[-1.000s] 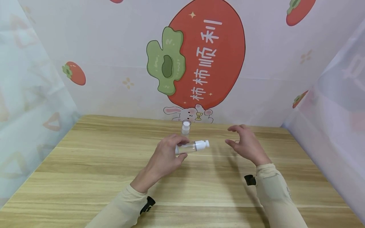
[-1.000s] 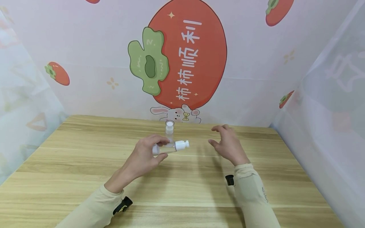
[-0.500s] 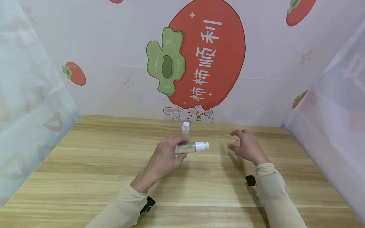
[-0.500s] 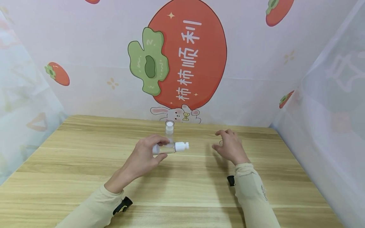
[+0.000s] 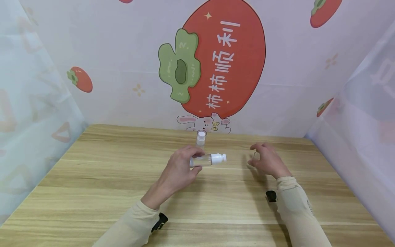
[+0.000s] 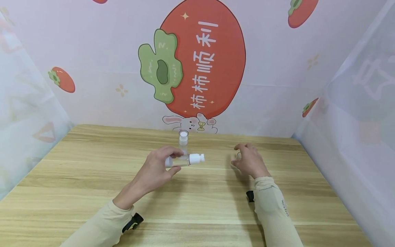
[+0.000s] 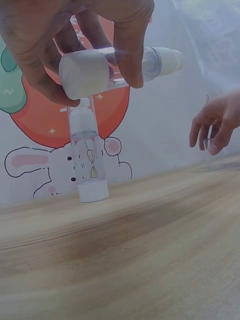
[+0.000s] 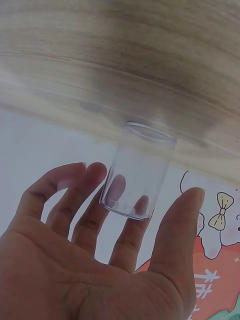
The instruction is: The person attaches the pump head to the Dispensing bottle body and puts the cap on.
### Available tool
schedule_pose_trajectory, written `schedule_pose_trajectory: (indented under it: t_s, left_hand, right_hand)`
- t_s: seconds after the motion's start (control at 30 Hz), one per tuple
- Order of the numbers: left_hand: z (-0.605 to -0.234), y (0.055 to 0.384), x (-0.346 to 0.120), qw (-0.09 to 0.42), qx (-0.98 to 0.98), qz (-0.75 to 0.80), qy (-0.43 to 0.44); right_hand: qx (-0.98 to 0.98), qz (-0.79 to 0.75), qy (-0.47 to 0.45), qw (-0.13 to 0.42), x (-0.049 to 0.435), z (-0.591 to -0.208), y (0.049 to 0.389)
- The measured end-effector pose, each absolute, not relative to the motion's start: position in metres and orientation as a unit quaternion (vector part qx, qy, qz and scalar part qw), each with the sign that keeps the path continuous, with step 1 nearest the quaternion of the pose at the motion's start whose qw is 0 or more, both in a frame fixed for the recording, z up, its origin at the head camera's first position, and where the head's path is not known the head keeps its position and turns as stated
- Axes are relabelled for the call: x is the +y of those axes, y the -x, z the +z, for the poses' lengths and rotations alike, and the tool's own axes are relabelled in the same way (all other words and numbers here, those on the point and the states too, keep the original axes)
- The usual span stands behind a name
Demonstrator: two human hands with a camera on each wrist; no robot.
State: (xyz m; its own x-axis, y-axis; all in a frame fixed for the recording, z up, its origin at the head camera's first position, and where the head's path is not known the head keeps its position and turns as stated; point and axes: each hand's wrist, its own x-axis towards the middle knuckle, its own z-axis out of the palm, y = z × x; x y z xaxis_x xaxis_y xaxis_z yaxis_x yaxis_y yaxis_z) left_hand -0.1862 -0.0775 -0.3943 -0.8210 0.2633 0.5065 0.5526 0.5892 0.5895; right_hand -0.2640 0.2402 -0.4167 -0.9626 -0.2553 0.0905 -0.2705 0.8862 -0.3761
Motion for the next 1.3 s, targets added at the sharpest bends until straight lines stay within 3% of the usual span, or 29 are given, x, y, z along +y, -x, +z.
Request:
schedule_pose_trajectory:
  t_s: [0.6,1.3]
  left_hand:
    - [-0.395,0.186,-0.077,0.141,-0.876,-0.398,0.233]
    - [-0.395,0.185,-0.077,0.142,-0.879,-0.394,0.227]
  right_hand:
    - [-0.972,0.184,-0.144,-0.006,0.24,-0.419,0.265]
    - [-0.968,0.206,-0.145,0.014,0.236,-0.406,0.261]
